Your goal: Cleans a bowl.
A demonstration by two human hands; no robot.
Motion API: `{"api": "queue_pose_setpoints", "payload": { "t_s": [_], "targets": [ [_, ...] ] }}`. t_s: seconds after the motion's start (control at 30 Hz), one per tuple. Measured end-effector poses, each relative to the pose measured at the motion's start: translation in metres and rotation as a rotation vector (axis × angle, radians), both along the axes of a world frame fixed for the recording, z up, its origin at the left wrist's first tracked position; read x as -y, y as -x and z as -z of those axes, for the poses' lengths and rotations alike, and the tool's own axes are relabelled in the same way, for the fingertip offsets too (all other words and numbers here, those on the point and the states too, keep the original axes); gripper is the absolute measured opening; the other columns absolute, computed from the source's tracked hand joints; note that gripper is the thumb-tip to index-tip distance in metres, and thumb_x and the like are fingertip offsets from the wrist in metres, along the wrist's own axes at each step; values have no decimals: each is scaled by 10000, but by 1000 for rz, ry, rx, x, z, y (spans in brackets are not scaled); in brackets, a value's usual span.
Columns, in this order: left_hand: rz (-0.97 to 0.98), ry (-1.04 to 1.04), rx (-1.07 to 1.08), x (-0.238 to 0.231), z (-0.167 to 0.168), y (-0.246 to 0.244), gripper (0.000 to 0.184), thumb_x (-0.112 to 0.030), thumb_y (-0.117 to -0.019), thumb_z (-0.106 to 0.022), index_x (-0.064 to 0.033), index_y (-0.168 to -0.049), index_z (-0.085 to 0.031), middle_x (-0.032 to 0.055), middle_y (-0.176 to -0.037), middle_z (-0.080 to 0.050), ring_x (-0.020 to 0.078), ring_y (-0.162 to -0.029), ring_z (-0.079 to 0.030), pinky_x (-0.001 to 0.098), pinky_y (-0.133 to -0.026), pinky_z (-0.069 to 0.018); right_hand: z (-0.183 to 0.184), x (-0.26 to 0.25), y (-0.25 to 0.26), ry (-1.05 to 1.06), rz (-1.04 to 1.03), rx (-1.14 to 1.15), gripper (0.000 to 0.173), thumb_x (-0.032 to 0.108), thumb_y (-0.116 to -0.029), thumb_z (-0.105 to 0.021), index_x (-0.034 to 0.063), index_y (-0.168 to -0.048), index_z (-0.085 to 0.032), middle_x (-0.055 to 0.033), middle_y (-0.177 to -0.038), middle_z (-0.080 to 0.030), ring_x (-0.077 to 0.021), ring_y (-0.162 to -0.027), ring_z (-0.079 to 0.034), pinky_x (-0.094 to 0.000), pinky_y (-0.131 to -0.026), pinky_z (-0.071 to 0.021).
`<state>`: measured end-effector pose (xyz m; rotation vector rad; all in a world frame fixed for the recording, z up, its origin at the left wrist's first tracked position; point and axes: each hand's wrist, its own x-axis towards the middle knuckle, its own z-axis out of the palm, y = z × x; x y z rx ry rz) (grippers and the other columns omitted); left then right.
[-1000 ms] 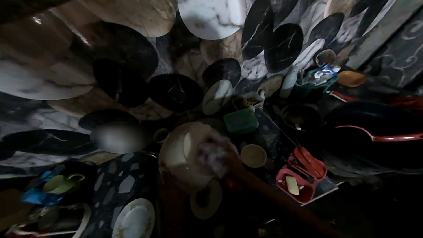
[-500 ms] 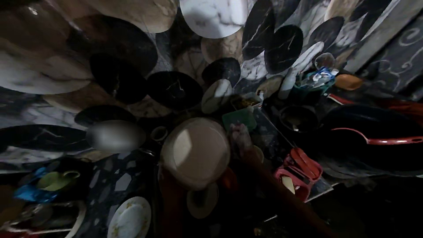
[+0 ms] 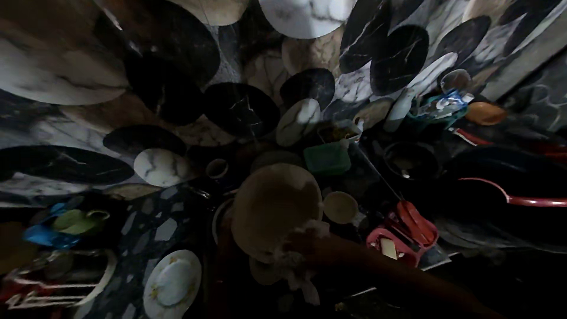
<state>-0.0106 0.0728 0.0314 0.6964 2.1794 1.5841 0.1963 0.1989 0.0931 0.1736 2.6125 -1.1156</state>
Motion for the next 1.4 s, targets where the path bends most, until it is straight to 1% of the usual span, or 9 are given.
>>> {"api": "queue_pose_setpoints", "payload": {
  "t_s": [0.13, 0.3, 0.5, 0.67, 0.77, 0.87, 1.1, 1.3, 1.4],
  "targets": [
    [-151, -172, 425, -1, -3, -23, 262, -81, -1053, -433, 16, -1279, -526, 38, -983, -657, 33, -823, -657, 219, -722, -574, 47, -42, 8, -18, 110, 70, 494, 171, -985, -654, 36, -1446, -538, -254, -1418, -557, -423, -1310, -538, -591, -1100, -411],
    [-59, -229, 351, -22, 18, -50, 341, -90, -1022, -454, 33, -1335, -508, 62, -1078, -655, 46, -915, -644, 234, -815, -566, 94, -59, 70, -193, 566, -507, 460, 240, -989, -637, 62, -1409, -581, -189, -1488, -517, -354, -1392, -469, -539, -1142, -392],
    [-79, -222, 116, -11, 4, -30, 417, -78, -1040, -426, 66, -1431, -435, 135, -1292, -597, 65, -1108, -607, 226, -953, -521, 72, -25, 52, 94, 404, -232, 475, 165, -1030, -574, -12, -1465, -499, -238, -1489, -507, -359, -1396, -477, -494, -1173, -365],
    [-17, -309, 225, -36, -4, -57, 469, -55, -967, -519, 75, -1409, -426, 76, -1187, -620, 15, -1006, -618, 191, -875, -537, 73, -79, 71, -438, 614, -788, 333, 142, -978, -613, 46, -1288, -686, -251, -1342, -598, -411, -1269, -560, -572, -1073, -444],
    [-82, -189, 69, -45, -1, -59, 329, -64, -1033, -456, 125, -1294, -518, 129, -1108, -646, 42, -969, -614, 194, -879, -519, 77, -46, 75, -188, 351, -690, 380, 241, -1015, -589, 121, -1373, -629, -115, -1404, -606, -238, -1295, -573, -413, -1096, -468],
    [-129, -206, 11, -41, 2, -40, 377, -67, -1053, -418, 118, -1379, -460, 150, -1220, -621, 64, -1063, -614, 223, -941, -518, 77, -54, 47, 225, 201, -409, 418, 98, -978, -637, 4, -1384, -597, -203, -1382, -607, -293, -1284, -582, -438, -1111, -449],
    [-294, -397, 194, -51, 25, -6, 503, -67, -1008, -463, -14, -1501, -380, 108, -1309, -593, 110, -1099, -630, 300, -921, -562, 123, -135, -26, 30, 782, -482, 439, 276, -1018, -612, 48, -1391, -576, -173, -1402, -586, -271, -1275, -589, -436, -1060, -509],
    [-409, -316, 254, -58, 21, -17, 416, -105, -1039, -463, -5, -1441, -422, 69, -1187, -616, 55, -975, -642, 252, -835, -570, 115, -160, -39, 108, 449, -137, 590, 175, -934, -714, -41, -1441, -504, -260, -1455, -520, -370, -1365, -499, -482, -1166, -382],
    [-451, -289, 265, -60, 15, -25, 335, -120, -1047, -456, -17, -1364, -484, 21, -1109, -634, 25, -931, -643, 232, -804, -573, 97, -204, -40, 141, 716, -242, 566, 75, -934, -693, 47, -1462, -494, -179, -1378, -597, -270, -1224, -612, -450, -1043, -507]
  ]
}}
